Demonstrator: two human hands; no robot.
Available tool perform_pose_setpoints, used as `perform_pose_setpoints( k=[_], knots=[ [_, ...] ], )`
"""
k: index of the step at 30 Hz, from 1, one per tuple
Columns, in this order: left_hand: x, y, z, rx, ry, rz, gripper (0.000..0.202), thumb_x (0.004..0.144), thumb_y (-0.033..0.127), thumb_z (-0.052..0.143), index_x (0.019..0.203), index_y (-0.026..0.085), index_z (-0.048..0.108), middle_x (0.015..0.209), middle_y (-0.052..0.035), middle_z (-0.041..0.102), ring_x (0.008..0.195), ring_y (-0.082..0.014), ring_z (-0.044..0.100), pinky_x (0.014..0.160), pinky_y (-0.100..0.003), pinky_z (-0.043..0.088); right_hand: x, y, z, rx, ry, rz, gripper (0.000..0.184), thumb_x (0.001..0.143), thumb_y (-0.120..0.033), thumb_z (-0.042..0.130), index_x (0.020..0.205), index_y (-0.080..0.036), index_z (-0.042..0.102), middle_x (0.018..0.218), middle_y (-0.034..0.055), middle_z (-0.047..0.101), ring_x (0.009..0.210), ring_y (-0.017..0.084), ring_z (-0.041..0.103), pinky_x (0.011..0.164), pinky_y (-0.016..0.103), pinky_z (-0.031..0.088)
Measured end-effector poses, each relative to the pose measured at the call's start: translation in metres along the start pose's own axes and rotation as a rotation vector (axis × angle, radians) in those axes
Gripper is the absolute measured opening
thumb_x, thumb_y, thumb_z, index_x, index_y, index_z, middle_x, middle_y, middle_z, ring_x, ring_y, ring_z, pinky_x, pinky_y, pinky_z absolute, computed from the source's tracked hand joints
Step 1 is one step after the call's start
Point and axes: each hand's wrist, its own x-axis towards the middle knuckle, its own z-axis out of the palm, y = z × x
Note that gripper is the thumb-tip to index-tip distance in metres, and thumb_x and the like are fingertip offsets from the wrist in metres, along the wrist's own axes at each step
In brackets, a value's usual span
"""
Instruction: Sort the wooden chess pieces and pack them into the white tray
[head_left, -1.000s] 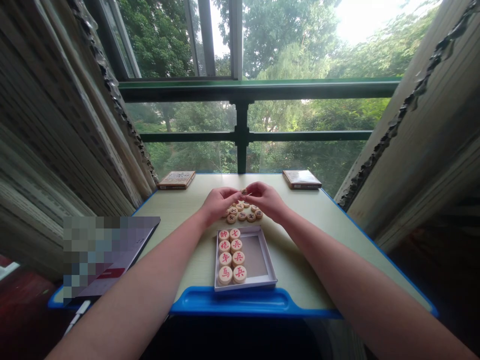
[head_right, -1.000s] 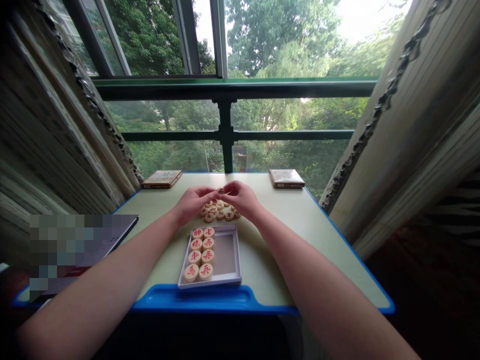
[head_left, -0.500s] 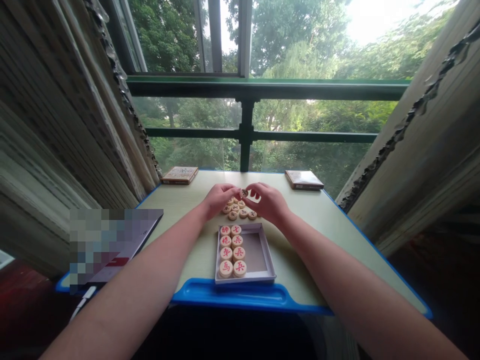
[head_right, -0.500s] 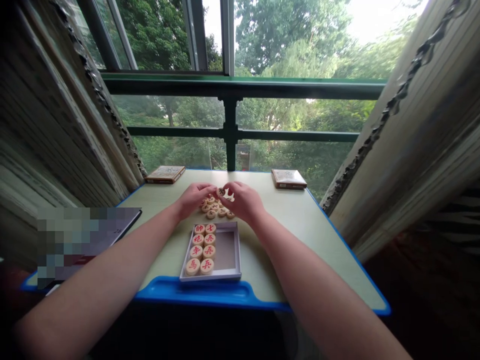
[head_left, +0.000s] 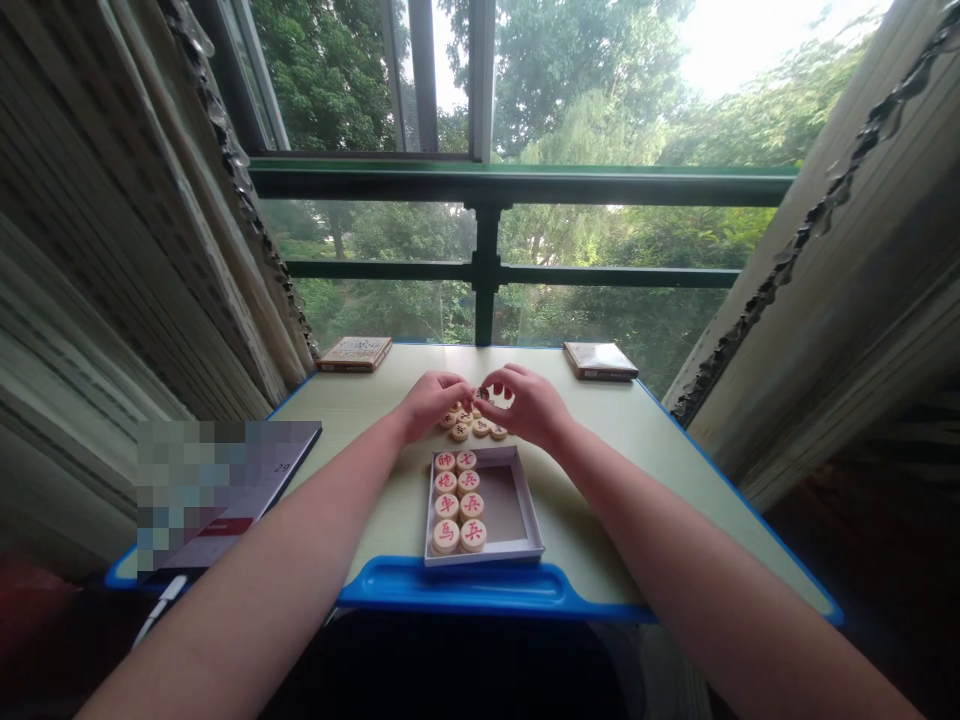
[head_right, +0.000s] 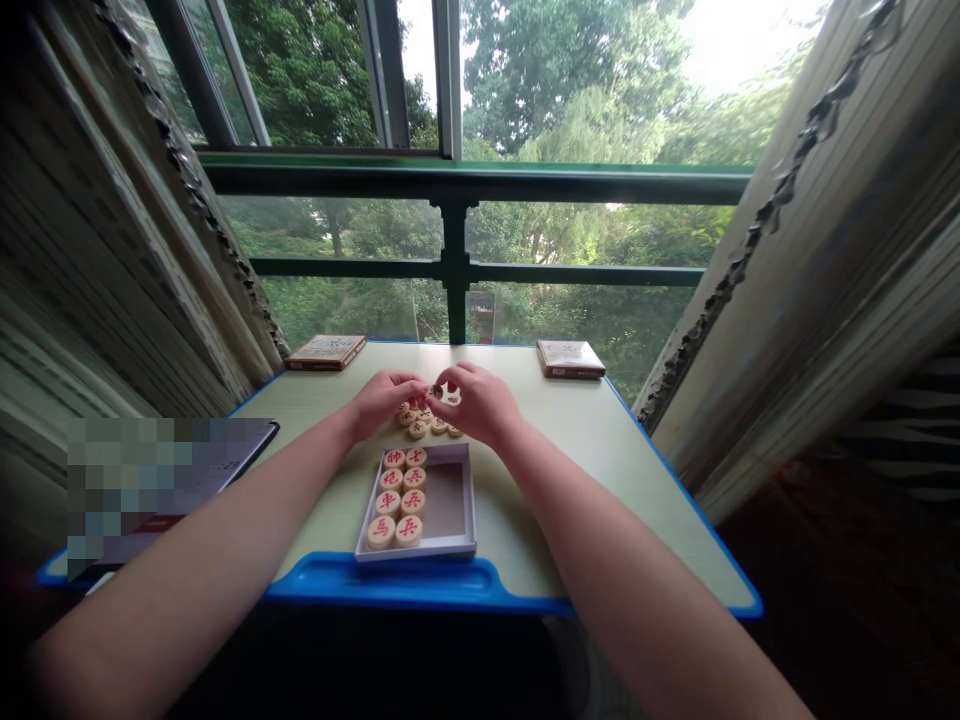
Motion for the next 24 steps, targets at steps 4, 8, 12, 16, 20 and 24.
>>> perform_pose_setpoints(
  k=[4,8,12,16,20,24],
  knots=[
    [-0.002,0.002,0.001,-0.027,-0.005,-0.016,0.019,0.064,0.028,0.059,0.052,0.013,0.059,0.049,0.0012,0.056,0.051,-0.0090,0.047,0.056,-0.023,0.037,0.000,-0.001,-0.004,-0.003,-0.028,-0.061,0.019,0.070,-0.034,0.065,0.080,-0.018,0.062,0.075,0.0010,0.058,0.062,0.010,0.048,0.056,0.022,0.035],
    [-0.002,0.002,0.000,-0.033,-0.004,-0.020,0.017,0.063,0.027,0.058,0.054,0.013,0.060,0.049,0.0013,0.056,0.051,-0.0091,0.049,0.057,-0.023,0.038,-0.001,0.001,-0.004,0.014,-0.042,-0.085,0.018,0.071,-0.031,0.064,0.084,-0.018,0.062,0.076,0.0013,0.057,0.062,0.010,0.048,0.057,0.022,0.035],
    [-0.001,0.001,-0.002,-0.021,-0.003,-0.020,0.018,0.063,0.028,0.059,0.054,0.013,0.060,0.050,0.0015,0.056,0.052,-0.0092,0.049,0.058,-0.023,0.040,0.000,0.001,-0.002,0.024,-0.047,-0.080,0.019,0.072,-0.031,0.064,0.086,-0.017,0.063,0.074,0.0009,0.056,0.061,0.009,0.047,0.057,0.021,0.035],
    [0.001,-0.005,-0.004,0.089,0.052,-0.017,0.022,0.068,0.033,0.055,0.062,0.013,0.064,0.057,-0.0019,0.062,0.060,-0.0132,0.056,0.063,-0.025,0.044,0.001,0.004,-0.004,0.015,-0.046,-0.039,0.018,0.073,-0.034,0.064,0.081,-0.017,0.063,0.073,0.0004,0.055,0.058,0.009,0.045,0.055,0.021,0.033],
    [0.007,-0.018,-0.012,0.532,0.223,0.019,0.025,0.069,0.030,0.053,0.082,0.014,0.068,0.080,-0.0058,0.069,0.076,-0.0180,0.061,0.073,-0.028,0.047,0.002,0.017,-0.006,-0.043,-0.053,0.040,0.018,0.071,-0.032,0.064,0.081,-0.017,0.061,0.076,0.0009,0.056,0.060,0.009,0.044,0.055,0.022,0.031],
    [0.011,-0.029,-0.019,0.911,0.186,0.027,0.026,0.071,0.025,0.051,0.088,0.016,0.068,0.099,-0.0084,0.066,0.098,-0.0235,0.057,0.089,-0.032,0.043,0.002,0.028,-0.005,-0.069,-0.112,0.084,0.019,0.070,-0.030,0.065,0.083,-0.017,0.060,0.079,0.0010,0.056,0.061,0.010,0.044,0.055,0.022,0.031]
  ],
)
